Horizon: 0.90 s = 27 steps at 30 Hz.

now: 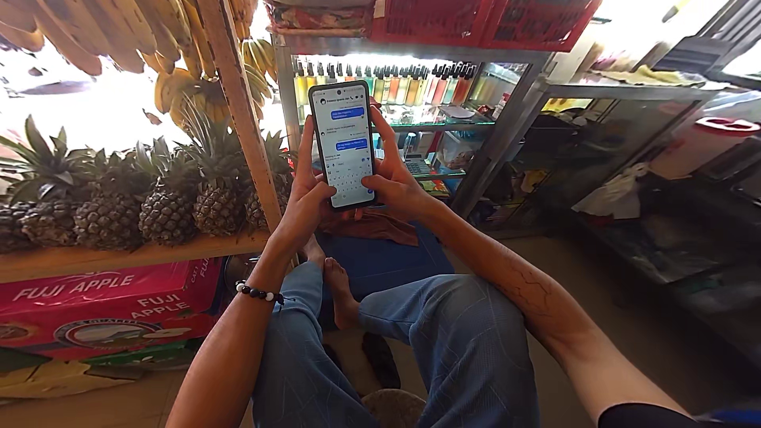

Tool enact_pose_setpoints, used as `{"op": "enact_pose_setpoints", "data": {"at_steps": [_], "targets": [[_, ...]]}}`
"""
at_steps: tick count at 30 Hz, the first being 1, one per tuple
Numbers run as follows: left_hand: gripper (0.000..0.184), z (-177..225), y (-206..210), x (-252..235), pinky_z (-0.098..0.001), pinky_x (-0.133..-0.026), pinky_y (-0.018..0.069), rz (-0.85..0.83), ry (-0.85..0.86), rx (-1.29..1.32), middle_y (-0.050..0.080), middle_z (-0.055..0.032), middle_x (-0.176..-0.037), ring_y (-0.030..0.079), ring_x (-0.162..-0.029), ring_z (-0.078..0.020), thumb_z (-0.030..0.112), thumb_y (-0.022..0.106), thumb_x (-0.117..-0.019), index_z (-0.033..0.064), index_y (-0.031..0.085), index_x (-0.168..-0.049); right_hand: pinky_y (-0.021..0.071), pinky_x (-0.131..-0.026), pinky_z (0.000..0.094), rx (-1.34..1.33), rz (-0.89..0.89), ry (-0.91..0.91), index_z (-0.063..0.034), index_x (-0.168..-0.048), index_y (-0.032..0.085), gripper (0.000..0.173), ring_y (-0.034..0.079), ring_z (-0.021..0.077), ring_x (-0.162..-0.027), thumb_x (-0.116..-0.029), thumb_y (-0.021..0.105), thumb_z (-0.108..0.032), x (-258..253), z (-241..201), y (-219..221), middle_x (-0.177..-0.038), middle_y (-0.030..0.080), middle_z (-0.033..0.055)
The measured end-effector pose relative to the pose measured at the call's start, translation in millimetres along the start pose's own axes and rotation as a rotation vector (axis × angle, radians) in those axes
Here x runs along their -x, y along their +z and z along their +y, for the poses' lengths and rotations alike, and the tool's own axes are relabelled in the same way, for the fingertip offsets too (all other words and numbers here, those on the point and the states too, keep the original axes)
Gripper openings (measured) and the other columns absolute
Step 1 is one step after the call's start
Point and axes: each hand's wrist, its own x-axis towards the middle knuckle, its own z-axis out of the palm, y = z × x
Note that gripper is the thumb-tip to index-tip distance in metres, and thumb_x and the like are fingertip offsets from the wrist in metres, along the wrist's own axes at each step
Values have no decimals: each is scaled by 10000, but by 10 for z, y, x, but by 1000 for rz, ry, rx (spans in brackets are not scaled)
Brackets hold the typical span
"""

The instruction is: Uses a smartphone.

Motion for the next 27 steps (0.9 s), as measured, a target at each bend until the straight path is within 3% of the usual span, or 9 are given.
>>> {"op": "enact_pose_setpoints", "data": {"at_steps": [6,11,13,16,20,22,27], "targets": [[941,-19,-7,-5,-465,-906,606,-16,19,-20,560,-166,-1386,692,-1106,-272,-118,348,-917,319,-96,-1621,651,-737,503,-36,8,5,-302,-1606,-91,866,708,354,-1064,-1002,398,79,-2,10,-7,-1327,597,189],[942,4,11,-5,-455,-858,625,4,2,-21,550,-158,-1409,698,-1093,-271,-129,334,-925,339,-96,-1619,656,-715,499,-42,-80,-38,-257,-1592,-150,1128,711,385,-1043,-852,566,204,3,19,-31,-1323,585,218],[937,5,11,-1,-472,-858,623,9,-7,-18,558,-163,-1399,701,-1088,-281,-129,332,-930,344,-97,-1617,655,-752,480,-19,-92,-45,-244,-1589,-169,1118,711,355,-1055,-860,557,194,3,22,-41,-1322,587,205],[935,8,13,2,-457,-862,625,2,-1,-37,549,-159,-1408,699,-1093,-273,-130,326,-931,333,-111,-1616,658,-711,492,-22,-65,-32,-250,-1592,-153,1043,717,371,-1033,-916,532,150,3,12,-29,-1308,601,213],[925,-4,11,-3,-461,-880,620,12,11,-50,574,-164,-1385,703,-1093,-277,-126,349,-953,321,-112,-1619,650,-767,463,2,-45,-9,-255,-1594,-153,1011,704,330,-1078,-930,500,137,13,11,-30,-1329,589,190],[917,-12,5,-4,-467,-874,621,12,7,-42,575,-164,-1385,701,-1098,-282,-115,346,-963,334,-113,-1617,655,-706,507,-16,-48,-9,-269,-1594,-151,1004,704,377,-1068,-924,462,158,9,10,-32,-1324,590,209],[938,-13,12,-6,-437,-848,627,5,22,-48,541,-143,-1415,697,-1085,-253,-135,334,-934,326,-113,-1617,658,-696,489,-4,-23,-5,-259,-1599,-121,1033,701,376,-1079,-924,542,155,9,1,-13,-1343,582,205]]}}
